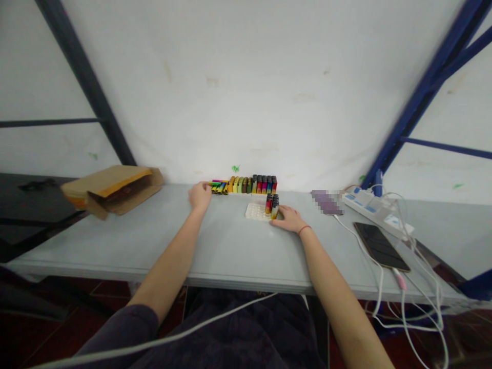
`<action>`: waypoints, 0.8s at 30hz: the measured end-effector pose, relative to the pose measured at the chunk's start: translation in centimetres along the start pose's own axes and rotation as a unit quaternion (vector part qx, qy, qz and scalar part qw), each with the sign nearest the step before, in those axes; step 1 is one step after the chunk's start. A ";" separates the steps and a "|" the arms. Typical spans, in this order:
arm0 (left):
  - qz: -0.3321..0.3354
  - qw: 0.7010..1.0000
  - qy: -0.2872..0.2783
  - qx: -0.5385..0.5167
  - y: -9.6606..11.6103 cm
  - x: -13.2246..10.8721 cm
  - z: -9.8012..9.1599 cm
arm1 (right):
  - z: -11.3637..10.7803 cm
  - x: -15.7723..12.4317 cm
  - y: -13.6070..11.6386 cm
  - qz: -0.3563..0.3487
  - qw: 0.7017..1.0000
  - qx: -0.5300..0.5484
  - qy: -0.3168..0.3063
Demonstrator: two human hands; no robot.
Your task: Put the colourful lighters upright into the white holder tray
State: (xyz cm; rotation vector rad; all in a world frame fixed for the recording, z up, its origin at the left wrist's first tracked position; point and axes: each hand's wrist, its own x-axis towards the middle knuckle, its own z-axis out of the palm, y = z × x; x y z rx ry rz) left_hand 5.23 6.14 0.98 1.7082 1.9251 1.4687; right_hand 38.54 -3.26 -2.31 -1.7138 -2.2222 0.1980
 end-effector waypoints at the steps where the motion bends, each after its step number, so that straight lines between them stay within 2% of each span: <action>1: -0.031 0.999 0.021 0.018 -1.3 0.5 -0.4 | 0.1 0.0 0.0 -0.002 1.000 0.002 0.003; 3: -0.081 0.996 0.021 0.034 -3.3 0.7 -0.7 | 0.1 0.0 0.1 -0.003 1.000 0.006 0.010; 5: -0.101 0.994 -0.004 0.040 -4.4 0.5 -0.2 | 0.2 0.1 0.1 0.000 1.000 0.005 0.013; 9: -0.070 0.995 -0.055 -0.037 -4.2 0.1 1.2 | 0.1 0.0 0.0 -0.001 1.000 0.005 0.006; 13: -0.032 0.986 -0.044 -0.160 -2.3 0.3 1.7 | 0.0 0.0 -0.1 0.002 1.000 0.006 0.009; 15: -0.032 0.979 -0.032 -0.198 -0.9 0.1 1.7 | 0.1 0.0 -0.1 0.002 1.000 0.004 0.012; 17: -0.056 0.965 -0.045 -0.251 0.7 -0.4 2.0 | 0.1 0.0 0.0 -0.003 1.000 0.004 0.015; 20: -0.154 0.915 -0.127 -0.351 3.4 -2.3 3.0 | 0.0 0.0 0.0 -0.005 1.000 0.005 0.013; 22: -0.190 0.891 -0.177 -0.373 4.9 -4.0 3.9 | -0.1 0.0 0.0 -0.004 1.000 0.003 0.007; 24: -0.221 0.848 -0.246 -0.414 5.9 -5.6 4.6 | -0.1 0.0 0.0 -0.008 1.000 0.004 0.006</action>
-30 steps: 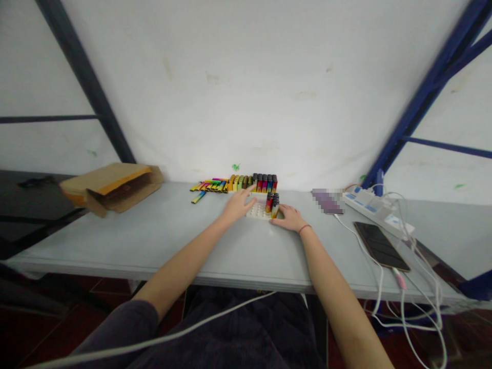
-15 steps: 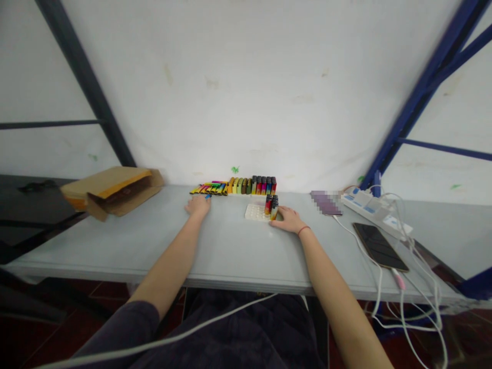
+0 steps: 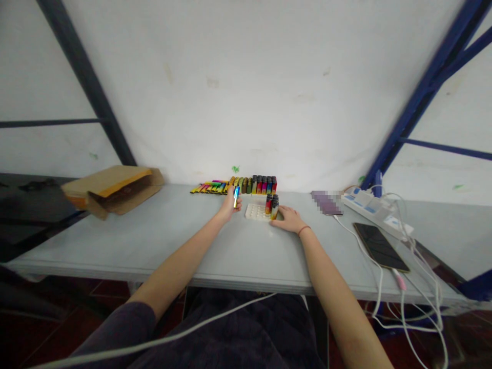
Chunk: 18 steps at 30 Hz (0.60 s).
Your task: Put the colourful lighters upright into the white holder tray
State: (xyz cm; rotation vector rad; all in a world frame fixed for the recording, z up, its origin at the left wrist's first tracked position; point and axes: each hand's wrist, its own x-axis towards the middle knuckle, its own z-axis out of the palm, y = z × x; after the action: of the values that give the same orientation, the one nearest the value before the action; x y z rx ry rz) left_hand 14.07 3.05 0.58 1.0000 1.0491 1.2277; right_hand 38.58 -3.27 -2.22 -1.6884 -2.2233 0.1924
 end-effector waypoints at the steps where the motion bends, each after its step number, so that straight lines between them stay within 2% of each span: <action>1: -0.018 0.999 -0.028 -0.025 -0.3 -0.4 0.6 | 0.0 0.0 0.0 -0.003 1.000 0.002 0.001; 3: -0.035 0.996 -0.062 -0.062 -0.7 -1.1 1.2 | 0.1 0.0 0.1 -0.008 1.000 0.008 0.007; 11: -0.037 0.990 -0.051 -0.125 -0.2 -1.1 0.9 | 0.2 0.0 0.1 0.006 1.000 0.006 0.011; 18: -0.056 0.989 -0.056 -0.123 -0.6 -0.9 0.5 | 0.3 0.1 0.1 0.003 1.000 0.004 0.013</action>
State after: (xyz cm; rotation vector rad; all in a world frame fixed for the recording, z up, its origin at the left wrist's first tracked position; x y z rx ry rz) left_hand 14.65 2.14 0.22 0.7993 0.8315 1.1628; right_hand 38.60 -3.15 -2.51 -1.6840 -2.1961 0.1805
